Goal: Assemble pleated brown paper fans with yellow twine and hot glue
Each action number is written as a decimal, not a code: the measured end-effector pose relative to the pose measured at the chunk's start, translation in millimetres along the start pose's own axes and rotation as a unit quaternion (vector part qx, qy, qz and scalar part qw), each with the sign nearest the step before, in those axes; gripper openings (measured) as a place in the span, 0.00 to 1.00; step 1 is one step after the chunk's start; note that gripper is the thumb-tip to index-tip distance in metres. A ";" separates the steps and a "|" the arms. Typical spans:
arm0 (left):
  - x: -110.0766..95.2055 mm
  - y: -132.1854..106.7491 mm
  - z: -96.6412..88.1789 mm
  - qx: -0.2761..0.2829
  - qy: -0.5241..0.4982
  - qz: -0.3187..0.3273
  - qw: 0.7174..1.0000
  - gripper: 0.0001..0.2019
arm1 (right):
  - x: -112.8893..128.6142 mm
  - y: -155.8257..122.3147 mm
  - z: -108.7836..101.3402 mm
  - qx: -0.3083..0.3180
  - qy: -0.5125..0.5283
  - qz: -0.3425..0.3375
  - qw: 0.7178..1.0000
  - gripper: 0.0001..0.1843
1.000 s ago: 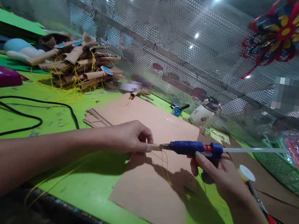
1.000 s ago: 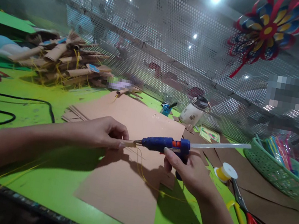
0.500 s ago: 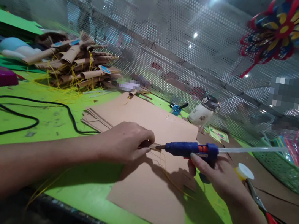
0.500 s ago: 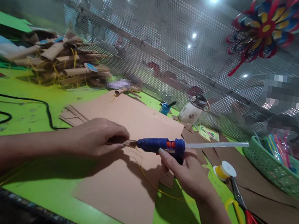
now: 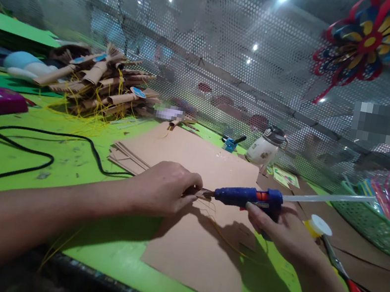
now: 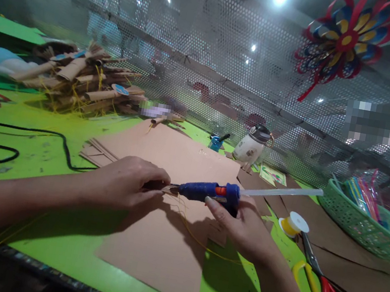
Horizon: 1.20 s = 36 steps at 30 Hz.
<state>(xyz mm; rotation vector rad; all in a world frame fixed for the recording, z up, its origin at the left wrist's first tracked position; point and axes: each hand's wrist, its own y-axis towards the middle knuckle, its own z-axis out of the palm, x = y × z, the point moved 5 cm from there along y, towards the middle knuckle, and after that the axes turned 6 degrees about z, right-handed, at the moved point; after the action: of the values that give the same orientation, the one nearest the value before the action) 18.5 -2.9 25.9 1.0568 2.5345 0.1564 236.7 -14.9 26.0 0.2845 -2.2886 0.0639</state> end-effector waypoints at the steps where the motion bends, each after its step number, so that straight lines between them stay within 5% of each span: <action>1: 0.2 0.1 0.0 0.000 -0.002 -0.004 1.000 0.13 | 1.1 -0.2 -0.2 -0.002 -0.001 -0.003 1.000 0.19; 36: -0.4 -0.2 -2.1 -0.006 0.023 -0.011 1.000 0.08 | 10.6 -0.1 -0.7 0.025 -0.034 -0.003 0.999 0.22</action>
<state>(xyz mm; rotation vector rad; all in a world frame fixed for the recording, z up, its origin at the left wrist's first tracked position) 17.8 -3.3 28.0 1.0315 2.5825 0.1914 230.4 -16.9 34.3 0.3249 -2.3567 0.1101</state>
